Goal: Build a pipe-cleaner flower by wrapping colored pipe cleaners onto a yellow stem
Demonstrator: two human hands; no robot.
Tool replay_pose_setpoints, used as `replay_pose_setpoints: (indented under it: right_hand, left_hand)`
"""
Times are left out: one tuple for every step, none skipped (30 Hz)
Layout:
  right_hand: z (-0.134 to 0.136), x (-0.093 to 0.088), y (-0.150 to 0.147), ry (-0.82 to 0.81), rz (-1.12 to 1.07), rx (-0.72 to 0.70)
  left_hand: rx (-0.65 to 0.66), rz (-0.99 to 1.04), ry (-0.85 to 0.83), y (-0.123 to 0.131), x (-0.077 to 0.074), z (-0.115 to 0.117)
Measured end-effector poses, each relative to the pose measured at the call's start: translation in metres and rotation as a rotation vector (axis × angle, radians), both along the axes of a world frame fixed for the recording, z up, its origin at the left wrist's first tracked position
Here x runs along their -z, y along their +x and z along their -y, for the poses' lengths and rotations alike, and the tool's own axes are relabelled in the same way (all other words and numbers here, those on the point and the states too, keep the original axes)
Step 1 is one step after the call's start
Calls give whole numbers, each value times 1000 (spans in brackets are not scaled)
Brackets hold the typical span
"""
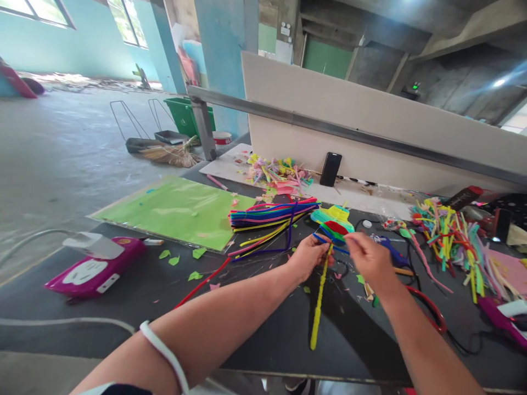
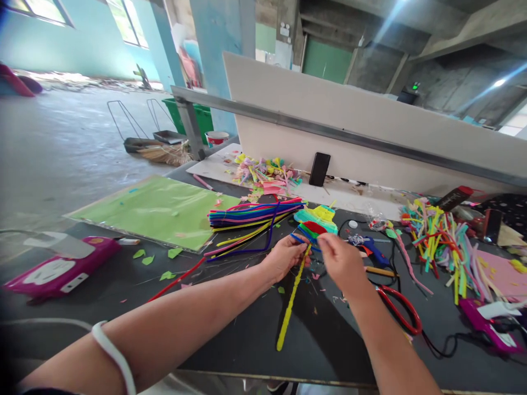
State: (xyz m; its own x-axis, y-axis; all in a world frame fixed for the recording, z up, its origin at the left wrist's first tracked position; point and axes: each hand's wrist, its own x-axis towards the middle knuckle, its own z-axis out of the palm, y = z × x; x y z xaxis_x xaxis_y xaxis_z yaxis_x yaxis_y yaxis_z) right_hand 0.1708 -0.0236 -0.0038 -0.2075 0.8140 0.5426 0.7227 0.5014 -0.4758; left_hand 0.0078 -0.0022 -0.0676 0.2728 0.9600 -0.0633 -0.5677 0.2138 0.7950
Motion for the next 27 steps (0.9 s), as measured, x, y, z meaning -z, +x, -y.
replay_pose_setpoints:
  right_hand:
    - [-2,1,-15,-3,198,-26]
    - [-5,1,-29,-16,354,-24]
    - [-8,1,-40,-34,484,-13]
    - [-10,1,-50,-49,586,10]
    - [-12,1,-57,-58,666,37]
    - [-14,0,-63,-62,725,72]
    - [-15,0,-67,-61,767,105]
    - [-15,-1,-70,-55,798,131]
    - [-15,-2,-70,-48,822,145]
    - [-15,-3,-69,-40,841,139]
    - [-16,-4,-66,-32,856,107]
    - [-18,-5,-61,-25,862,65]
    - [-20,-7,-54,-14,853,10]
    - [-23,-8,-46,-6,833,-54]
    - [-26,-9,-37,14,787,-66]
    - [-30,-10,-27,46,732,-70]
    - [-34,-10,-18,79,668,-84]
    - [-37,-9,-10,116,590,-102]
    - [-39,-7,-3,156,497,-113]
    - [-41,-4,2,201,412,-118]
    - [-41,0,5,251,343,-116]
    - [-41,4,7,306,304,-116]
    - [-40,8,7,363,296,-124]
    - [-39,11,6,417,307,-135]
    - [-37,13,5,469,328,-148]
    - [-37,14,3,517,348,-155]
    - [-37,13,2,558,362,-156]
  left_hand:
    - [8,4,20,1,0,0]
    - [5,6,45,1,1,0]
    - [-9,5,66,2,1,0]
    - [-30,0,79,3,2,-1]
    - [-50,-10,81,3,3,-1]
    - [-63,-20,78,4,4,-2]
    - [-67,-25,76,5,5,-3]
    - [-65,-26,77,5,6,-4]
    - [-59,-24,86,5,7,-4]
    - [-53,-17,101,5,8,-4]
    - [-47,-5,114,5,8,-4]
    - [-36,11,122,4,7,-3]
    - [-20,26,122,3,6,-2]
    - [-2,38,111,2,4,-1]
    - [15,44,93,1,1,0]
    - [27,41,69,0,-1,2]
    - [37,30,46,-1,-3,3]
    - [44,18,30,-2,-5,4]
    - [50,8,22,-2,-6,5]
    - [58,2,22,-2,-7,5]
    - [65,-3,26,-2,-7,6]
    - [73,-5,32,-2,-7,6]
    - [82,-5,38,-2,-6,6]
    - [92,-3,42,-2,-5,6]
    - [103,-2,47,-2,-4,6]
    - [117,1,54,-2,-3,6]
    - [136,6,62,-3,-2,6]
